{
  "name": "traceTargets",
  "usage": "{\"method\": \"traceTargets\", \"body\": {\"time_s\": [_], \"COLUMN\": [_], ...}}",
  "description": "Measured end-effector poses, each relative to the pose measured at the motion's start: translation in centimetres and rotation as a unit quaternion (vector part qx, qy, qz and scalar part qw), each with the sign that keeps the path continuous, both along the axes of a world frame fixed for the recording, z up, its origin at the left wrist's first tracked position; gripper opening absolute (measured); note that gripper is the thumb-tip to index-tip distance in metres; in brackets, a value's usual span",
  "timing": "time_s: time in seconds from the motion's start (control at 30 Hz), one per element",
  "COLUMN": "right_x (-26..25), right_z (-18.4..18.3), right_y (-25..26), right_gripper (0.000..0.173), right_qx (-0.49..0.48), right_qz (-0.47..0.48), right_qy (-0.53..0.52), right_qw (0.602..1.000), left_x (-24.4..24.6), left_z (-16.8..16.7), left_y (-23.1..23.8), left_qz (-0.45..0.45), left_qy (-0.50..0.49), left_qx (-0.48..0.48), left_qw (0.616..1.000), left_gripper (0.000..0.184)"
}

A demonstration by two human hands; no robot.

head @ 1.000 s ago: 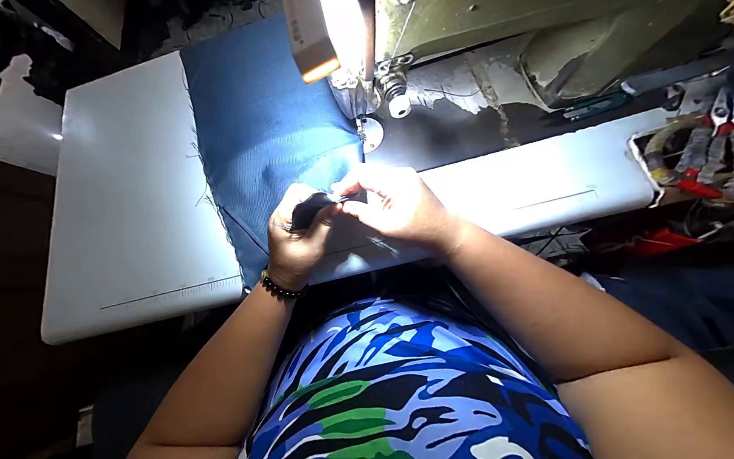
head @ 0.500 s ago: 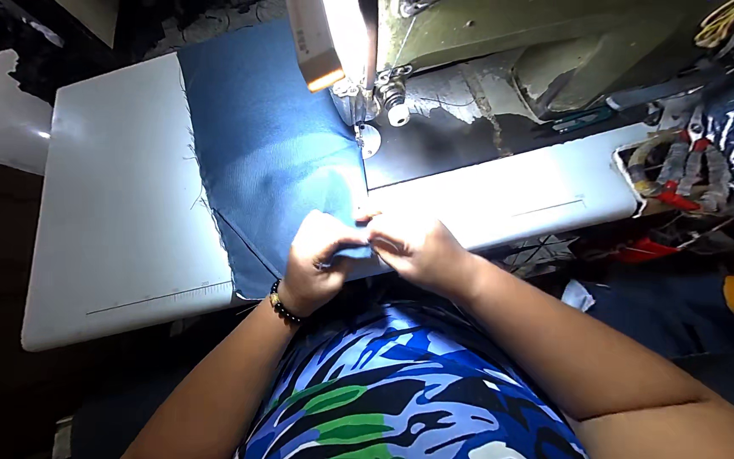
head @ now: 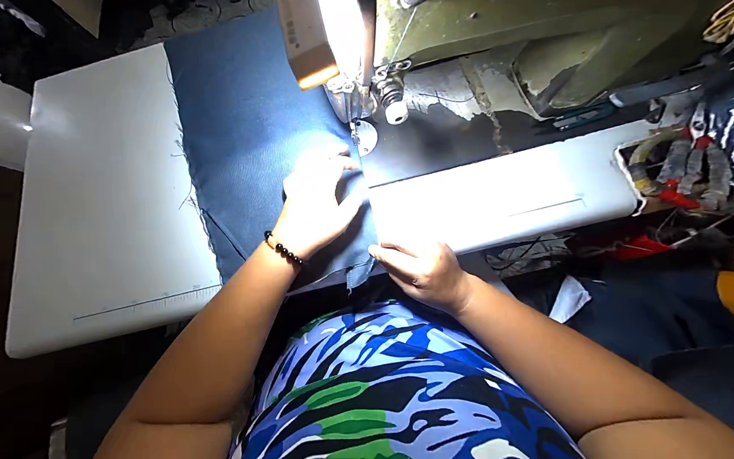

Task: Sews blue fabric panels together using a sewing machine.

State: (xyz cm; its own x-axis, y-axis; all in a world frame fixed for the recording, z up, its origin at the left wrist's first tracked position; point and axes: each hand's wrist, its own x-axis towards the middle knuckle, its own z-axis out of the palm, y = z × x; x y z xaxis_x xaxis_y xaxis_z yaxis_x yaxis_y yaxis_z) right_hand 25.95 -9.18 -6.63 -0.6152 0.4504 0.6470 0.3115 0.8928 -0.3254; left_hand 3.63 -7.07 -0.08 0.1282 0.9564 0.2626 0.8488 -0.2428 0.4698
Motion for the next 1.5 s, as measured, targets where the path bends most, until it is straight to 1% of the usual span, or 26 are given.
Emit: {"method": "traceTargets", "body": {"time_s": [0.07,0.13,0.3,0.4,0.57,0.63,0.7,0.73,0.87,0.97,1.1,1.2,1.37,1.5], "right_x": [0.0,0.1,0.1,0.2,-0.3,-0.3,0.4,0.6,0.5,-0.2,0.5,-0.2,0.1,-0.2], "right_z": [0.0,0.0,0.0,0.2,0.3,0.5,0.7,0.8,0.7,0.8,1.5,1.8,2.0,2.5], "right_y": [0.0,0.0,0.1,0.2,0.1,0.2,0.3,0.4,0.2,-0.3,-1.1,-1.5,-1.6,-1.6], "right_gripper": [0.023,0.024,0.024,0.023,0.023,0.022,0.021,0.022,0.024,0.025,0.023,0.024,0.023,0.023], "right_qx": [0.011,0.01,0.0,0.001,0.002,0.007,0.004,-0.003,-0.045,-0.057,-0.061,-0.057,-0.037,-0.029], "right_qz": [-0.003,0.0,0.016,0.023,0.034,0.041,0.042,0.047,0.05,0.024,-0.002,0.002,-0.013,-0.015], "right_qy": [0.001,-0.004,-0.002,-0.007,0.0,-0.001,-0.014,-0.017,-0.019,-0.032,-0.058,-0.061,-0.066,-0.08], "right_qw": [1.0,1.0,1.0,1.0,0.999,0.999,0.999,0.999,0.998,0.998,0.996,0.997,0.997,0.996], "left_x": [-0.4,-0.5,-0.5,-0.6,-1.0,-1.2,-0.6,-0.4,-0.3,-0.8,-0.1,-0.8,-0.3,0.5], "left_z": [-1.3,-1.9,-2.1,-2.2,-2.0,-2.4,-3.0,-3.1,-2.6,-1.8,-2.3,-2.1,-2.1,-0.8], "left_y": [0.4,0.3,0.2,0.1,-0.4,-0.3,0.0,0.1,-0.3,-0.5,-0.5,-0.8,-0.9,-3.1], "left_qz": [-0.026,-0.035,-0.048,-0.055,-0.063,-0.064,-0.063,-0.058,-0.041,-0.048,-0.067,-0.059,-0.072,-0.06], "left_qy": [0.024,0.037,0.043,0.042,0.019,0.033,0.057,0.069,0.099,0.097,0.108,0.122,0.137,0.181], "left_qx": [-0.037,-0.058,-0.048,-0.048,-0.033,-0.015,-0.027,-0.026,-0.015,-0.052,-0.041,-0.043,-0.043,-0.117], "left_qw": [0.999,0.997,0.997,0.996,0.997,0.997,0.996,0.996,0.994,0.993,0.991,0.99,0.987,0.975], "left_gripper": [0.051,0.055,0.052,0.055,0.05,0.056,0.067,0.069,0.064,0.061,0.062,0.062,0.055,0.068]}}
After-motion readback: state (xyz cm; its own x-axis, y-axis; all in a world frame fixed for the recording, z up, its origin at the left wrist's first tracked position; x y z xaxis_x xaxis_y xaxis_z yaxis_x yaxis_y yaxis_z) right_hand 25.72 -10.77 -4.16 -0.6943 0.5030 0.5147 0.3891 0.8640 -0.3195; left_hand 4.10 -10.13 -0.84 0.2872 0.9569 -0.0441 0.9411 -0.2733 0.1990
